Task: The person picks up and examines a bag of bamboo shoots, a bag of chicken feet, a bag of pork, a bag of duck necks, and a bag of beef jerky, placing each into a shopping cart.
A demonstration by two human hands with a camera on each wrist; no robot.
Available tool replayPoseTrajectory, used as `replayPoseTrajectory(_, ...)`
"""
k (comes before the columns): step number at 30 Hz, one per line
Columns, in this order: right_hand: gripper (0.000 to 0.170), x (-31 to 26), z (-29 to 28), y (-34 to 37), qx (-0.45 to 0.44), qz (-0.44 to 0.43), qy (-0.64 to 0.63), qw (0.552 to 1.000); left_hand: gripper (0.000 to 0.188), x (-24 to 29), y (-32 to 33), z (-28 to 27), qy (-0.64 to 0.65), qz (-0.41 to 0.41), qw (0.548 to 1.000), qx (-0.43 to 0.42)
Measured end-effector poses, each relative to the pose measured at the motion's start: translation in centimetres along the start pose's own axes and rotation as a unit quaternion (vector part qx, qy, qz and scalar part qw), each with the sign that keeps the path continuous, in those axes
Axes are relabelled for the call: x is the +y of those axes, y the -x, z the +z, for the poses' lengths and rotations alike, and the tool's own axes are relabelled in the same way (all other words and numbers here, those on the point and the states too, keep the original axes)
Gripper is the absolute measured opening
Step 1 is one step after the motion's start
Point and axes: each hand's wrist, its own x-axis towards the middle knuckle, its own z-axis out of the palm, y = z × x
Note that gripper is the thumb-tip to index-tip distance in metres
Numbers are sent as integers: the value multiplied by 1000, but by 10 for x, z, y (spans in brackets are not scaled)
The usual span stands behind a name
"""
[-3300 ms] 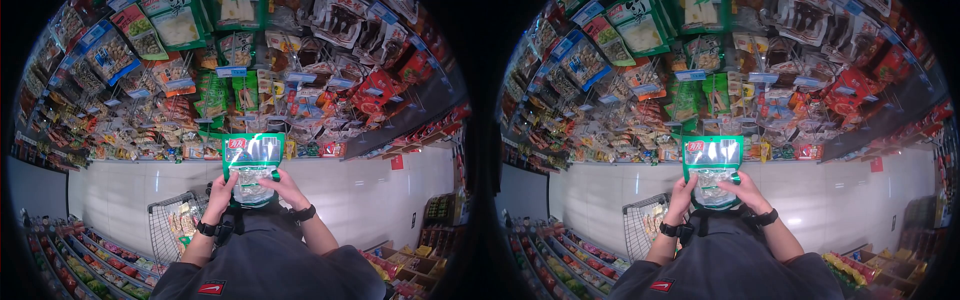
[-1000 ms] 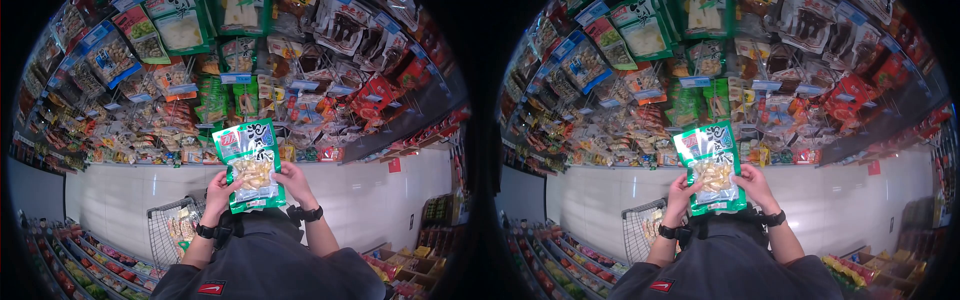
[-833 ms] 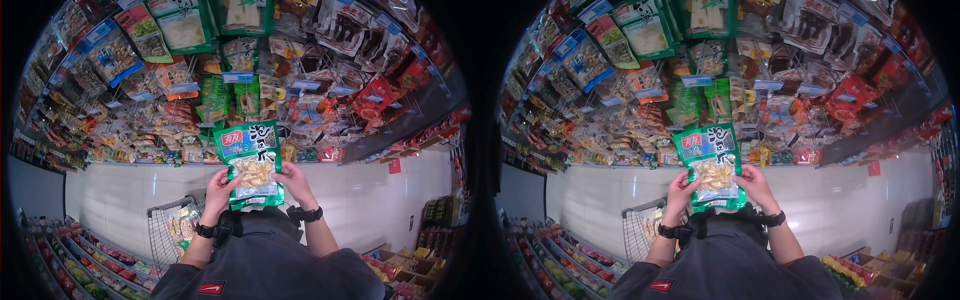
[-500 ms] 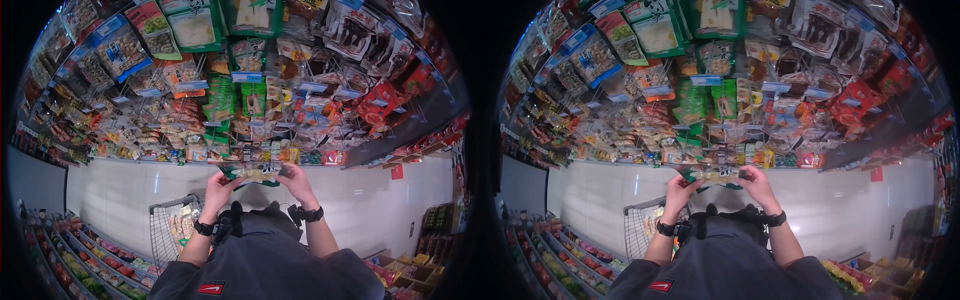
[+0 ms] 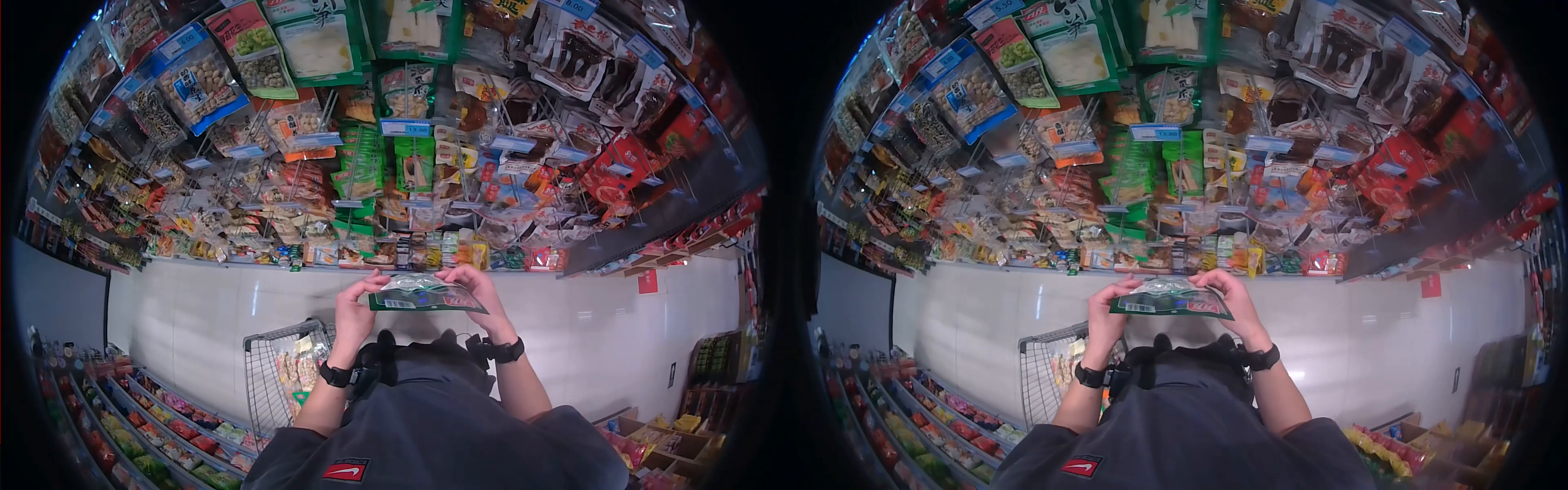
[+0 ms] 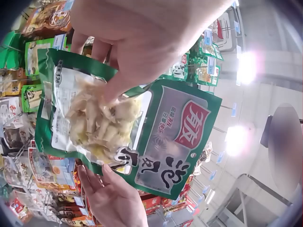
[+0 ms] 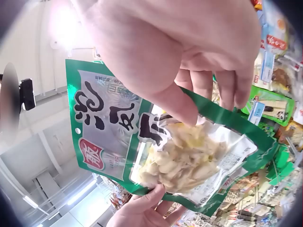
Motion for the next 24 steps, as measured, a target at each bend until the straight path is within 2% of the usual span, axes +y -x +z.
replayPoseTrajectory(2, 25, 0, -3, 3, 12, 26, -29, 999, 8, 1, -1, 4, -18, -7, 1000, -3)
replayPoseTrajectory(9, 24, -3, -15, 17, 49, 14, -4, 999, 7, -2, -4, 21, 18, -17, 999, -25)
replayPoseTrajectory(12, 20, -1, -21, 20, 77, 31, -55, 995, 6, -1, -2, 29, -1, -29, 999, -29)
replayPoseTrajectory(14, 20, 6, -26, 21, 142, 87, -64, 984, 7, -15, -2, 31, 18, -148, 988, -41)
replayPoseTrajectory(15, 20, 5, -28, 22, 141, 87, -64, 984, 7, -12, -2, 34, 17, -148, 988, -40)
replayPoseTrajectory(17, 26, 4, -34, 22, 174, 86, -50, 980, 19, -4, -1, 44, 126, -128, 983, -35)
replayPoseTrajectory(18, 40, 0, -34, 22, 180, 77, -70, 978, 28, 2, 0, 45, 118, -117, 986, -33)
replayPoseTrajectory(19, 40, -4, -36, 22, 177, 78, -72, 978, 28, 9, 1, 49, 116, -117, 986, -31)
replayPoseTrajectory(22, 38, -9, -47, 24, 197, 76, -115, 971, 27, 29, 0, 59, 254, -206, 945, -4)
replayPoseTrajectory(23, 31, -8, -55, 25, 164, 102, -138, 971, 27, 23, 0, 57, 253, -205, 946, -1)
replayPoseTrajectory(24, 26, -6, -62, 26, 131, 128, -160, 970, 25, 17, 0, 56, 228, -200, 952, -41)
